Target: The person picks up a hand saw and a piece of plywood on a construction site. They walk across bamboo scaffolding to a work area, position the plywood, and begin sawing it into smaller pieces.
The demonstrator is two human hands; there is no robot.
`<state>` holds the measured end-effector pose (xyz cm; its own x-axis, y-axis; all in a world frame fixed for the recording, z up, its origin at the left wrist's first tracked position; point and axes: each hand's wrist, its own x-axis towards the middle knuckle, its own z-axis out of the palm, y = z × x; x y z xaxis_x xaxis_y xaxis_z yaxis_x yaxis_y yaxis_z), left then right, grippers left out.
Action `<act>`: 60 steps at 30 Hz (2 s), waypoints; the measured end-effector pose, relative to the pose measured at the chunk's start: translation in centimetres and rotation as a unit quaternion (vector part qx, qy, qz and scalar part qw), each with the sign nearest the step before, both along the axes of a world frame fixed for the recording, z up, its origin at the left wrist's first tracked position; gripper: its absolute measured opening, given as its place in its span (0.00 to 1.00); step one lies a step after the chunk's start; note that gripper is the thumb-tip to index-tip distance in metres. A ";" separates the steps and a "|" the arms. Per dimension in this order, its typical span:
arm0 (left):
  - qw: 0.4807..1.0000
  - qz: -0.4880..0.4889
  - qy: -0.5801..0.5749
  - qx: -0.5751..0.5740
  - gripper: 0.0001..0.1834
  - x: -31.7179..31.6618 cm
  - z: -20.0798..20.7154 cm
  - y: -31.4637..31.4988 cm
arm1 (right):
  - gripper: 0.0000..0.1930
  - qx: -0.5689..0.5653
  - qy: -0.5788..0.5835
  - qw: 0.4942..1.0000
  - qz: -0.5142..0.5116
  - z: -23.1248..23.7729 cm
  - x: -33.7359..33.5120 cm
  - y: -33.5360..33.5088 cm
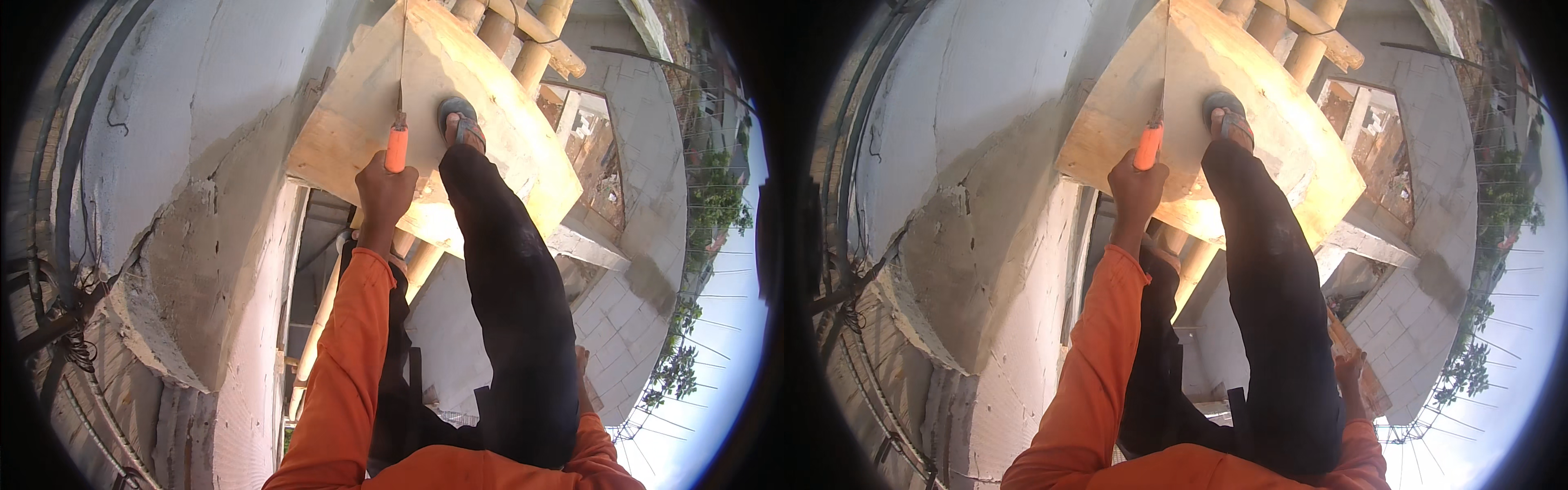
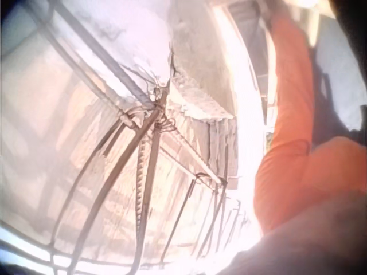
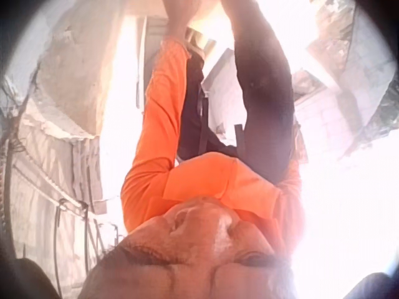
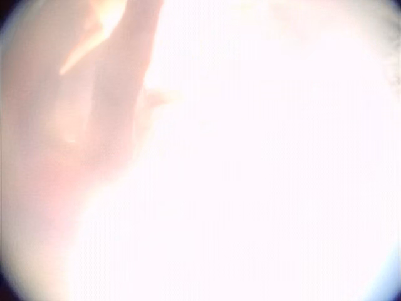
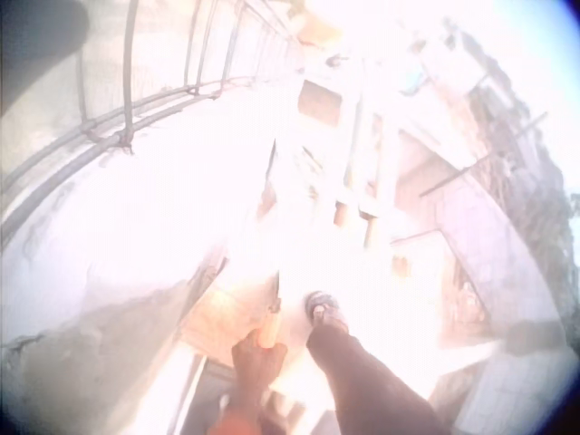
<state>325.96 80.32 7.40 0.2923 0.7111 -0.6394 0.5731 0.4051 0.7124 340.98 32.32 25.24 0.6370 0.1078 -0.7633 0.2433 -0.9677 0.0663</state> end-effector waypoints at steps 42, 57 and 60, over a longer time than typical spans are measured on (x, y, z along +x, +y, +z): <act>0.987 -0.096 0.122 -0.030 0.06 3.3 -1.4 4.5 | 0.28 0.076 0.106 0.807 -0.576 -28.5 -17.5 -0.3; 0.990 -0.061 -0.115 -0.062 0.15 2.7 4.2 -4.0 | 0.20 0.539 -0.069 0.138 -0.828 -23.9 -17.1 1.2; 0.987 -0.070 -0.123 -0.079 0.15 2.3 12.1 -8.0 | 0.23 0.562 -0.038 0.208 -0.800 -15.7 -19.0 -4.6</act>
